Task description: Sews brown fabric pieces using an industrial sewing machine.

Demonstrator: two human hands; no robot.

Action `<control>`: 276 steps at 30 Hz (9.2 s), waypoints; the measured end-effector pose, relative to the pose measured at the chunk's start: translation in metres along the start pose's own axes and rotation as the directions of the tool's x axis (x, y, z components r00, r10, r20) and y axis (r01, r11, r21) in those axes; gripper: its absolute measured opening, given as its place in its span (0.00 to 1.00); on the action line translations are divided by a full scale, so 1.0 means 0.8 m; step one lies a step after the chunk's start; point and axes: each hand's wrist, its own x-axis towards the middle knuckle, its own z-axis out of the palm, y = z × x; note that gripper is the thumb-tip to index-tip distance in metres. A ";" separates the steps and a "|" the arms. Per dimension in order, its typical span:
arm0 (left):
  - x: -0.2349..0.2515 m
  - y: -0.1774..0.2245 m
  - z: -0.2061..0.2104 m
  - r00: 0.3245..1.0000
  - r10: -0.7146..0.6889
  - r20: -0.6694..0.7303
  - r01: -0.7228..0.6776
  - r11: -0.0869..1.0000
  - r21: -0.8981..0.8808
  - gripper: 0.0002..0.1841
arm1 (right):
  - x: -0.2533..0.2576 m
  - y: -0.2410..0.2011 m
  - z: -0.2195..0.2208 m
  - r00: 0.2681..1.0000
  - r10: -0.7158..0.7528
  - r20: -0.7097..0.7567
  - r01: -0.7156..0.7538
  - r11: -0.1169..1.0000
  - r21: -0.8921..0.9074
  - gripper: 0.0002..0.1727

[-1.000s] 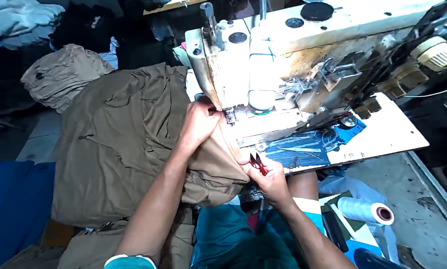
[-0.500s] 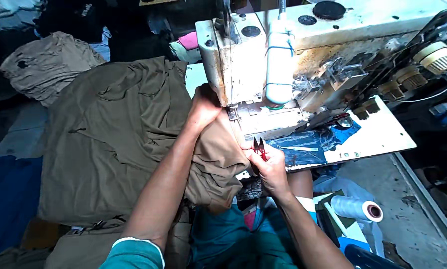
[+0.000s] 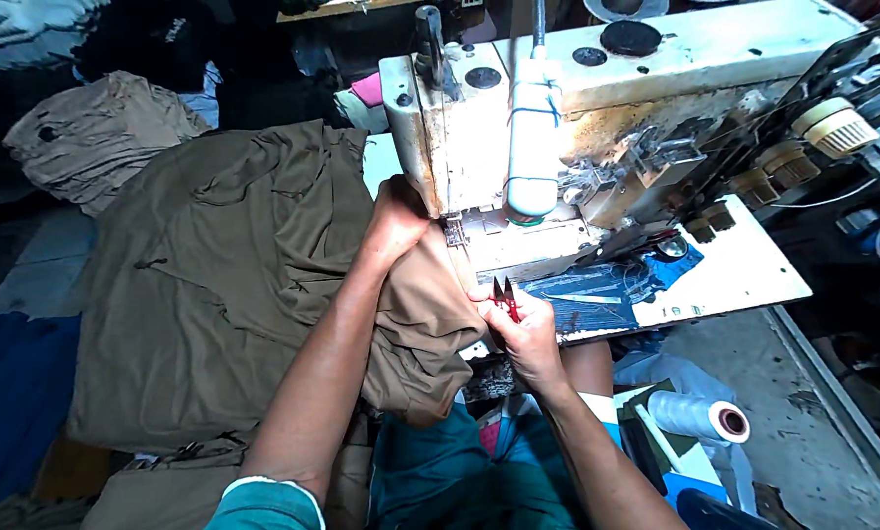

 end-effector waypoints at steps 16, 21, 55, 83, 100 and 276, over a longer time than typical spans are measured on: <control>-0.002 0.000 0.001 0.999 0.024 -0.036 -0.024 1.000 0.019 0.10 | 0.002 0.003 0.002 1.000 -0.002 -0.006 0.002 1.000 -0.001 0.08; 0.001 -0.008 0.004 0.998 0.049 -0.041 -0.048 0.999 0.021 0.10 | 0.001 0.000 0.003 1.000 -0.009 -0.005 0.009 1.000 -0.001 0.08; -0.334 -0.021 -0.038 0.928 0.185 0.325 -0.224 0.971 0.087 0.24 | -0.021 -0.049 0.025 0.960 -0.042 0.275 0.083 0.987 -0.139 0.10; -0.344 -0.113 -0.113 0.944 0.119 -0.307 -0.003 0.935 0.354 0.24 | -0.007 -0.025 0.014 0.997 -0.019 0.081 0.045 0.942 -0.331 0.07; -0.325 -0.076 -0.178 0.867 0.209 -0.453 -0.180 0.978 0.106 0.11 | -0.007 -0.035 0.010 0.975 -0.037 0.220 0.098 0.958 -0.270 0.12; -0.183 0.007 -0.073 0.975 0.221 0.034 -0.220 0.975 -0.015 0.09 | 0.041 0.002 0.019 0.947 -0.281 0.154 0.305 0.936 -0.173 0.07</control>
